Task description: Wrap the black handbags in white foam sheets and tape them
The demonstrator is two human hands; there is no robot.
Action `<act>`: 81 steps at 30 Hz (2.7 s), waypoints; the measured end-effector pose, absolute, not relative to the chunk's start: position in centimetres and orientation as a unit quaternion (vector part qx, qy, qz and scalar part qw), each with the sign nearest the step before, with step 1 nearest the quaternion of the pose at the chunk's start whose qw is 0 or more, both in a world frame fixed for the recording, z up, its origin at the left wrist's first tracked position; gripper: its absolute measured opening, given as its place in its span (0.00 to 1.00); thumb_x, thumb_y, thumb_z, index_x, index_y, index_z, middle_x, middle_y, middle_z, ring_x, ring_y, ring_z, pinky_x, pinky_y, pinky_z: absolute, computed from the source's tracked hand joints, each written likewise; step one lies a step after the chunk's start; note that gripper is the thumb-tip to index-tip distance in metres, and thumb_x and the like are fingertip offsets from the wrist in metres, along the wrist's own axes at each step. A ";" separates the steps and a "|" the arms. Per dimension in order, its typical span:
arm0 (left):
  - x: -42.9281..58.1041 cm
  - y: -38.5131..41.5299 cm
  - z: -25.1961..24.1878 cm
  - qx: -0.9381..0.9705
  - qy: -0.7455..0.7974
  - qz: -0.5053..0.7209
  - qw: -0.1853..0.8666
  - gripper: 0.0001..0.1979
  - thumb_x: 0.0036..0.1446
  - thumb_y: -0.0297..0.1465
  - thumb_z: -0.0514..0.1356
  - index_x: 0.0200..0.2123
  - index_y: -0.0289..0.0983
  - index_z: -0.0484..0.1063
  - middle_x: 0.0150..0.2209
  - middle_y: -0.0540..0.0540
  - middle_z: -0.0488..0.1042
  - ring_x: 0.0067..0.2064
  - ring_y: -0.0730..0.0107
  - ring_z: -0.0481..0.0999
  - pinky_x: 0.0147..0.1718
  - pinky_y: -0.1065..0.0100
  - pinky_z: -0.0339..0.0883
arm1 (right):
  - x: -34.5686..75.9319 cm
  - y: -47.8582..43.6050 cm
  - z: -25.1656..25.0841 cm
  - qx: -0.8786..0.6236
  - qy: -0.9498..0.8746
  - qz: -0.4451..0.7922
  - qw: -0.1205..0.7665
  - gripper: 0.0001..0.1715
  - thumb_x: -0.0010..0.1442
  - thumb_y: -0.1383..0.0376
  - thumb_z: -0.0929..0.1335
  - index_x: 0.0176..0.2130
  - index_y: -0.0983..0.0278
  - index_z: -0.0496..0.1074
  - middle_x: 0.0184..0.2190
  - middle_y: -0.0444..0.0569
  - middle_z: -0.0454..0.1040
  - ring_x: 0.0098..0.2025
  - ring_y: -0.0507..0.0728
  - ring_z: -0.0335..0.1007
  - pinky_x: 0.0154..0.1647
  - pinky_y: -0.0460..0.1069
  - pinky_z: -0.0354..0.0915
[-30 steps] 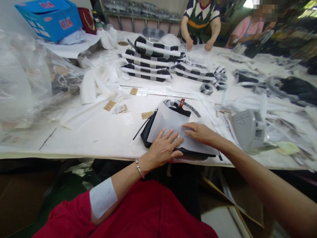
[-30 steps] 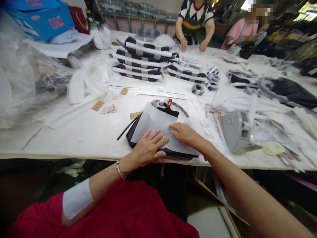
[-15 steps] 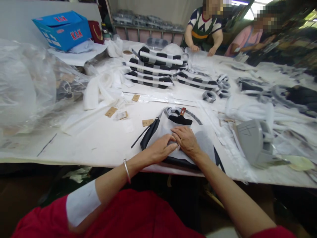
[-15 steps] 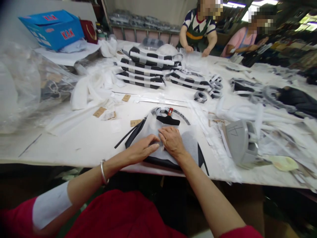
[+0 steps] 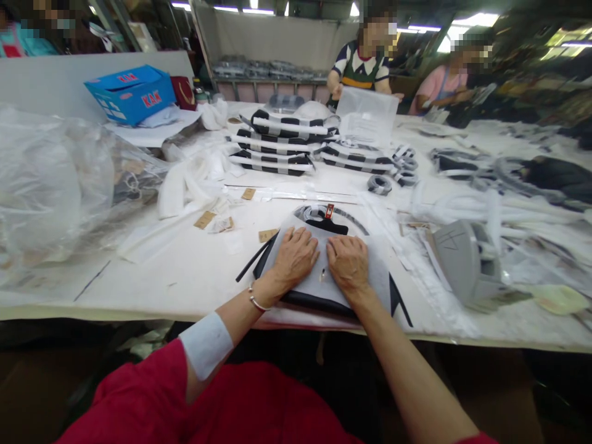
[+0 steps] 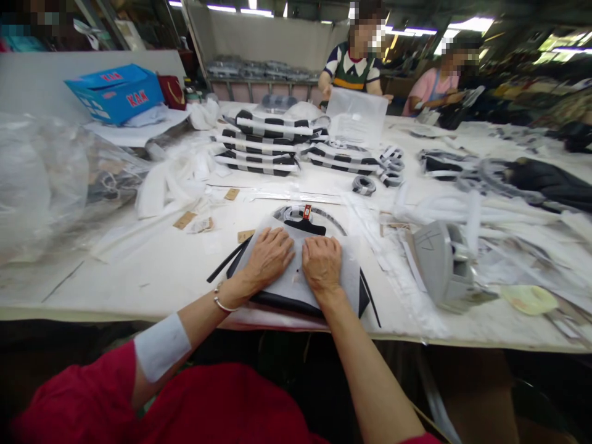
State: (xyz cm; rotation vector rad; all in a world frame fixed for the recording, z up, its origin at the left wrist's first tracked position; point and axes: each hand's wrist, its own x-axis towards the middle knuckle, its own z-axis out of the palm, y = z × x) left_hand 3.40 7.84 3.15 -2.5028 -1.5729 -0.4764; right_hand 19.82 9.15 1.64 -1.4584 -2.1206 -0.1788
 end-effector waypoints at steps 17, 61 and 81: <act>3.1 8.4 2.0 -0.813 -0.545 -0.189 0.080 0.17 0.68 0.42 0.53 0.38 0.35 0.72 0.36 0.42 0.75 0.42 0.59 0.74 0.53 0.53 0.59 | 19.3 9.2 2.1 -0.603 -0.782 -0.094 0.127 0.26 0.72 0.53 0.56 0.35 0.63 0.73 0.35 0.55 0.77 0.42 0.61 0.70 0.42 0.53 0.56; 2.7 9.9 0.6 -0.744 -0.611 -0.269 0.015 0.17 0.56 0.20 0.51 0.49 0.31 0.64 0.45 0.36 0.74 0.47 0.55 0.74 0.49 0.58 0.66 | 20.8 8.2 2.6 -0.408 -0.821 0.075 0.392 0.16 0.62 0.59 0.69 0.50 0.61 0.72 0.50 0.54 0.76 0.50 0.61 0.72 0.53 0.57 0.68; 2.3 10.0 0.2 -0.736 -0.574 -0.352 -0.068 0.14 0.60 0.19 0.46 0.45 0.32 0.67 0.41 0.36 0.74 0.44 0.56 0.74 0.49 0.57 0.66 | 21.7 4.6 5.3 -0.415 -0.849 0.120 0.305 0.12 0.63 0.65 0.68 0.44 0.58 0.80 0.44 0.45 0.81 0.47 0.58 0.79 0.54 0.55 0.73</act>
